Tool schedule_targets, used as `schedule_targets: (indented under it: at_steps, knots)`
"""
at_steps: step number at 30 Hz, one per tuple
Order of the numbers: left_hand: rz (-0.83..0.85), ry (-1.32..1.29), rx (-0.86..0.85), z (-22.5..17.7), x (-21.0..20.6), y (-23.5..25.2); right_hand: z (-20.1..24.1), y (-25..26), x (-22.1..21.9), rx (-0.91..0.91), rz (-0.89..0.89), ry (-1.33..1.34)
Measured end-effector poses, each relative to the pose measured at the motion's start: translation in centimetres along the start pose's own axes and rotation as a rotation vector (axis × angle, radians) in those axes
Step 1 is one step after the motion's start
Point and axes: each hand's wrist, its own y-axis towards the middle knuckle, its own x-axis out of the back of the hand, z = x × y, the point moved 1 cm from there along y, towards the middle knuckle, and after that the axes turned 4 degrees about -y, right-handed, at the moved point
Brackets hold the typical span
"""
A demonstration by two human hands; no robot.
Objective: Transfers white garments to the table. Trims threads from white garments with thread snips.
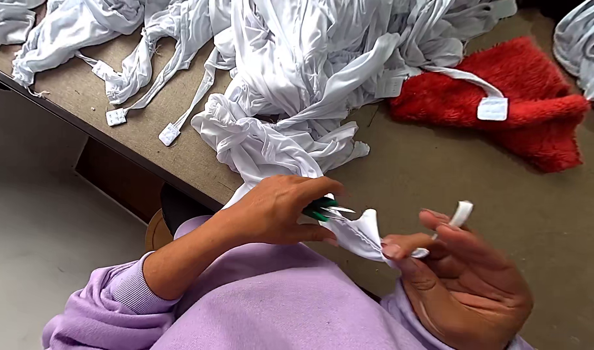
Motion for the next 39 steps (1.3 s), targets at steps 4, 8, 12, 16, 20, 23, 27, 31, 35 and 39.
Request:
schedule_targets:
  at_steps: [4, 8, 12, 16, 20, 23, 27, 31, 35, 39]
  knots:
    - [0.024, 0.297, 0.015, 3.7, -2.7, -0.6, 0.8, -2.2, 3.1, -0.084, 0.192, 0.084]
    - [0.137, 0.399, 0.012, 5.7, -3.4, -1.5, -1.6, -8.5, 8.4, -0.403, 0.196, -0.512]
    - [0.142, 0.372, 0.041, 6.0, -3.5, -2.4, -7.1, -17.0, 10.6, -0.609, -0.211, -1.211]
    - [0.115, 0.324, 0.026, 5.8, -3.8, -2.2, -8.0, -21.1, 9.6, -0.669, -0.407, -1.31]
    - [0.21, 0.285, -0.055, 5.0, -5.2, -0.5, -3.6, -20.9, 11.8, -1.278, 0.115, -1.11]
    - [0.319, 0.234, -0.124, 4.9, -6.9, 0.7, -1.7, -18.6, 12.3, -1.68, 0.859, -0.886]
    - [0.483, 0.185, -0.137, 4.8, -8.8, 1.4, -1.1, -15.0, 7.9, -0.848, 0.394, -1.047]
    - [0.571, 0.221, -0.149, 4.9, -10.3, 1.8, -6.1, -11.0, 1.1, -0.33, -0.034, -0.863]
    - [0.521, 0.211, -0.163, 4.9, -10.5, 1.7, -9.0, -10.1, -1.7, -0.396, -0.12, -0.644]
    - [0.267, 0.15, -0.13, 4.3, -7.1, 0.4, -9.7, -10.1, -0.7, -0.374, 0.048, -0.894]
